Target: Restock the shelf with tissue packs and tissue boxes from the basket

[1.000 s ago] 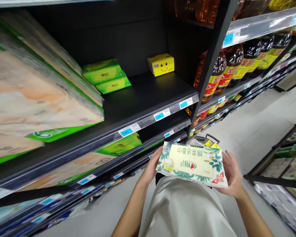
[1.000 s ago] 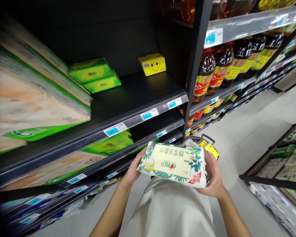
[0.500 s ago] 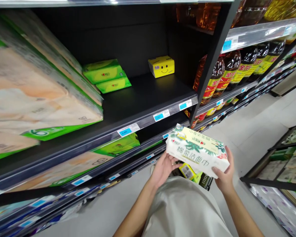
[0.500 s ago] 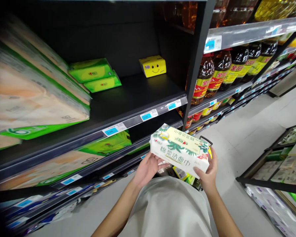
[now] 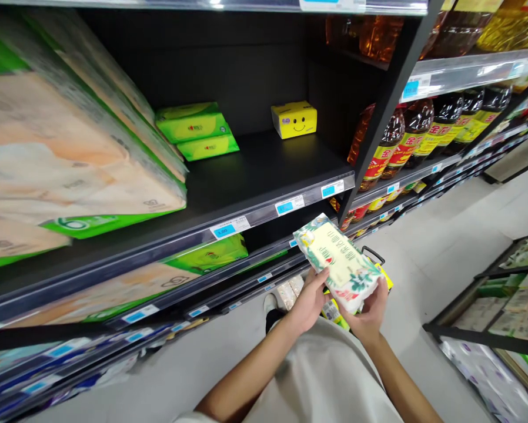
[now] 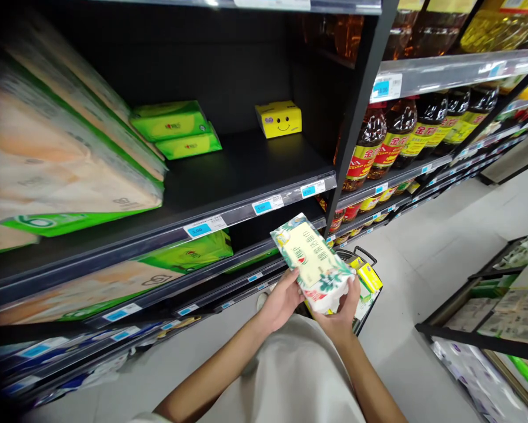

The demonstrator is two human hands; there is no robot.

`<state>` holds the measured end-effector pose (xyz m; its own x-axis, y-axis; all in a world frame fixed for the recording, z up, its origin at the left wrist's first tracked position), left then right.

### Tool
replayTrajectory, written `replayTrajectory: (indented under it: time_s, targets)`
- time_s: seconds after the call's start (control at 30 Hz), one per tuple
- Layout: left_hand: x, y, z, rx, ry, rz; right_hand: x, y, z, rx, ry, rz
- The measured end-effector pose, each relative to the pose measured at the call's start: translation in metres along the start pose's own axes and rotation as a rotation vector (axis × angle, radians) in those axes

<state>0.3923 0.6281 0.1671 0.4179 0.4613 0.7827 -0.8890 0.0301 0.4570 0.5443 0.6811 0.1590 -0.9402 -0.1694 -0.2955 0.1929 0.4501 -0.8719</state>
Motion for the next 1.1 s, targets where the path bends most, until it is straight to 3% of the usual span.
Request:
replayTrajectory:
  time_s: [0.13, 0.27, 0.37, 0.47, 0.57, 0.67, 0.77, 0.83, 0.97, 1.1]
  targets:
    - [-0.011, -0.001, -0.011, -0.058, 0.076, 0.066, 0.009, -0.017, 0.009, -0.343, -0.129, 0.154]
    - [-0.033, 0.021, -0.017, -0.064, 0.097, -0.009, 0.014, -0.031, 0.011, -0.353, -0.351, 0.072]
    - [-0.055, 0.040, -0.020, -0.094, 0.141, -0.179, 0.018, -0.020, 0.017, -0.105, -0.481, -0.110]
    - [-0.069, 0.059, -0.025, -0.109, 0.169, -0.410, 0.021, 0.011, 0.021, 0.348, -0.381, -0.362]
    - [-0.067, 0.077, -0.037, -0.117, 0.097, -0.634, 0.031, 0.036, 0.021, 0.714, -0.284, -0.532]
    - [-0.059, 0.083, -0.049, -0.260, 0.009, -0.819, 0.044, 0.047, 0.018, 0.958, -0.267, -0.701]
    - [-0.054, 0.077, -0.054, -0.516, -0.048, -0.927, 0.055, 0.047, 0.020, 1.102, -0.264, -0.865]
    - [-0.053, 0.073, -0.056, -0.613, -0.046, -0.952, 0.061, 0.047, 0.025, 1.149, -0.247, -0.923]
    - [-0.057, 0.063, -0.061, -0.659, -0.092, -1.019, 0.065, 0.050, 0.037, 1.170, -0.139, -0.949]
    - [-0.076, 0.054, -0.061, -0.699, -0.156, -1.059, 0.071, 0.054, 0.046, 1.202, -0.042, -0.943]
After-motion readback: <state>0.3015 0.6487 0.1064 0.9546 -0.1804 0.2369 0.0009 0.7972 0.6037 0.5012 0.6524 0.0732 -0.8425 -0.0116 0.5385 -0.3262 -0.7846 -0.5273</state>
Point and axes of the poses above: each hand's wrist, its own z-axis away from the middle knuckle, its own x-axis out of the palm, y = z × x, the point moved 6 cm from there along -z, towards the middle knuckle, and after that the axes turned 3 degrees about -z, right-handed, at the moved point
